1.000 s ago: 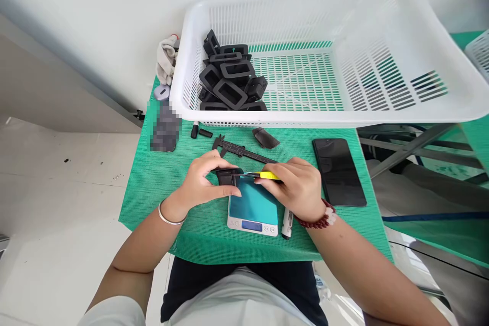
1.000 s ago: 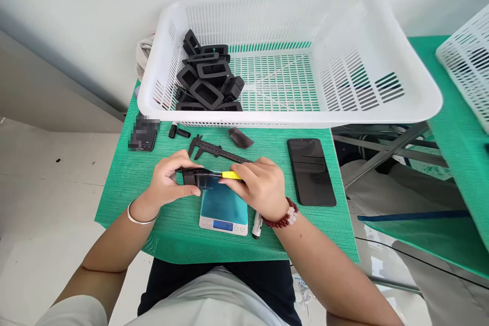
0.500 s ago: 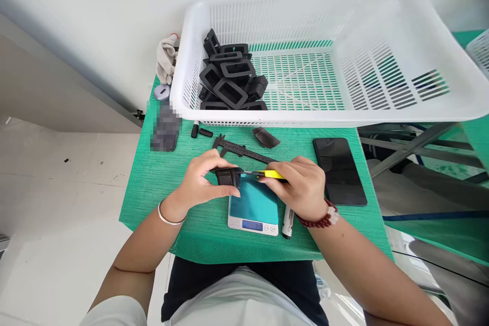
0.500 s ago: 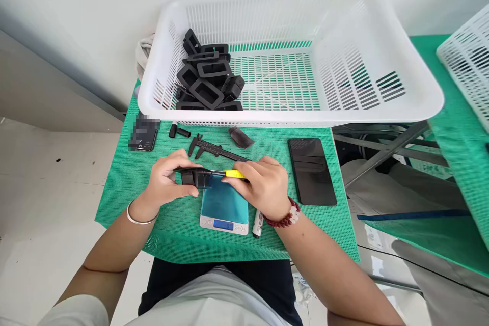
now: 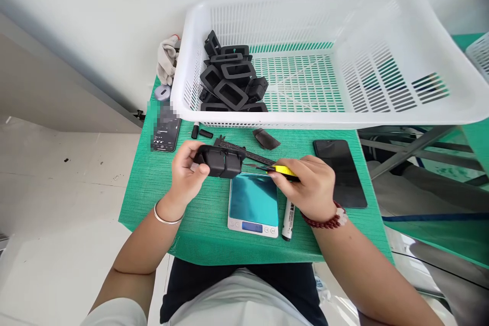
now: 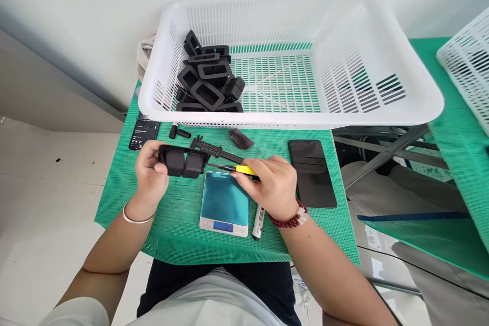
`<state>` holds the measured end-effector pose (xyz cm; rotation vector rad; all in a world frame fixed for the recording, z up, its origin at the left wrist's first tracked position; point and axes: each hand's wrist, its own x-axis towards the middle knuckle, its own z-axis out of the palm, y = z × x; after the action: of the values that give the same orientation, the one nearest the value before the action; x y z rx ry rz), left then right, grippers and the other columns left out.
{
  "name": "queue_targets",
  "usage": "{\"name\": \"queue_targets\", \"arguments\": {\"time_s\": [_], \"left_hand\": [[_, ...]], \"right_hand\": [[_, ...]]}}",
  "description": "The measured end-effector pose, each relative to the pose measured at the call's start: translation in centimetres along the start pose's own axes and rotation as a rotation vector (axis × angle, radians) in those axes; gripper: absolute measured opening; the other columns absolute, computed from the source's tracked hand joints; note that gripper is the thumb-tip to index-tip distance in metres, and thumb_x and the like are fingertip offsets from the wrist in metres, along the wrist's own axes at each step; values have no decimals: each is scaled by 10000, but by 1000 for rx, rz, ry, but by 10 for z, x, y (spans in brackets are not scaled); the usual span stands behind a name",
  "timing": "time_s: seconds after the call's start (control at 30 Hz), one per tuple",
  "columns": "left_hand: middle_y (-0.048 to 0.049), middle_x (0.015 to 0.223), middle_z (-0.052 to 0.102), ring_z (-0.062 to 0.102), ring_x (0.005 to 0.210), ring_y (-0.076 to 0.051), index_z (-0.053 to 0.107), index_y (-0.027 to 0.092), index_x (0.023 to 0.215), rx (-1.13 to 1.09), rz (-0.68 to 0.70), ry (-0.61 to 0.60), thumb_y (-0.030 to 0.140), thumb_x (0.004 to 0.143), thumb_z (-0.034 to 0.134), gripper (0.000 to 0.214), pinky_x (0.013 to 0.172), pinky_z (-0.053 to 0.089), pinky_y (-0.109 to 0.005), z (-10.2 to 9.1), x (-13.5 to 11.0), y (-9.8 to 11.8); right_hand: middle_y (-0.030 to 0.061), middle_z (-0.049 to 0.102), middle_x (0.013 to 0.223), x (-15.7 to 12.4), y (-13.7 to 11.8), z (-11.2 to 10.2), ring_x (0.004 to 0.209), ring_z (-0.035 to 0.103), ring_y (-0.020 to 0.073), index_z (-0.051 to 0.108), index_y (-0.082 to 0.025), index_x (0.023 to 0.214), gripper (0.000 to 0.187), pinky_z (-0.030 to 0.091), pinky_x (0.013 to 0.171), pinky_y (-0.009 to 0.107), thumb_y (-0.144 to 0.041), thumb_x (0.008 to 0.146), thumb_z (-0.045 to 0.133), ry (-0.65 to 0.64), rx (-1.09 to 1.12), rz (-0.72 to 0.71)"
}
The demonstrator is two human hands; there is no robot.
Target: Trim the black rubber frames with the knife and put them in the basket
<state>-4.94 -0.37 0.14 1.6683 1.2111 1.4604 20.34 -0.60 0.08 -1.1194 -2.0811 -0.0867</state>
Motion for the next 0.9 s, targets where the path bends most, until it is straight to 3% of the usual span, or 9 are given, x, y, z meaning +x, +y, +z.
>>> {"name": "queue_targets", "arguments": {"time_s": [0.17, 0.33, 0.43, 0.53, 0.67, 0.9], "left_hand": [[5, 730, 485, 492, 605, -119, 464, 248, 1049, 46, -35, 26, 739, 820, 348, 554, 514, 376, -251, 0, -1, -3], [-12, 810, 553, 562, 704, -134, 545, 245, 1063, -248, -152, -29, 635, 808, 539, 466, 629, 458, -255, 2, 3, -2], [-29, 870, 603, 606, 802, -165, 606, 221, 990, -428, -250, -61, 567, 715, 687, 449, 720, 506, -290, 3, 6, 2], [-23, 842, 636, 631, 743, -168, 638, 210, 925, -561, -360, -121, 467, 633, 783, 416, 654, 535, -298, 4, 7, 8], [3, 770, 665, 635, 591, -142, 668, 203, 853, -643, -471, -193, 287, 622, 805, 280, 584, 541, -300, 4, 7, 14], [33, 578, 571, 537, 527, -97, 614, 169, 632, -508, -521, -142, 328, 588, 827, 270, 493, 411, -223, 4, 4, 11]], "right_hand": [[-1, 655, 584, 0, 1, 1, 481, 506, 108, 626, -176, 769, 194, 384, 521, 261, -355, 842, 648, -4, -7, 10], [-4, 639, 559, 0, 3, 2, 468, 490, 108, 630, -172, 745, 233, 383, 513, 260, -380, 851, 634, 20, -44, 13], [-6, 646, 568, 0, 3, 3, 477, 503, 109, 631, -172, 753, 227, 383, 516, 256, -380, 841, 650, 10, -63, -9], [-3, 655, 575, -1, 4, 4, 474, 504, 108, 633, -170, 758, 225, 379, 510, 254, -380, 835, 659, 12, -101, -16], [0, 652, 568, 0, 3, 3, 452, 484, 108, 628, -169, 756, 226, 373, 498, 260, -378, 832, 663, 46, -124, 15], [2, 658, 578, 0, 0, 2, 463, 504, 112, 613, -174, 762, 222, 377, 508, 267, -378, 836, 661, 38, -95, -10]]}}
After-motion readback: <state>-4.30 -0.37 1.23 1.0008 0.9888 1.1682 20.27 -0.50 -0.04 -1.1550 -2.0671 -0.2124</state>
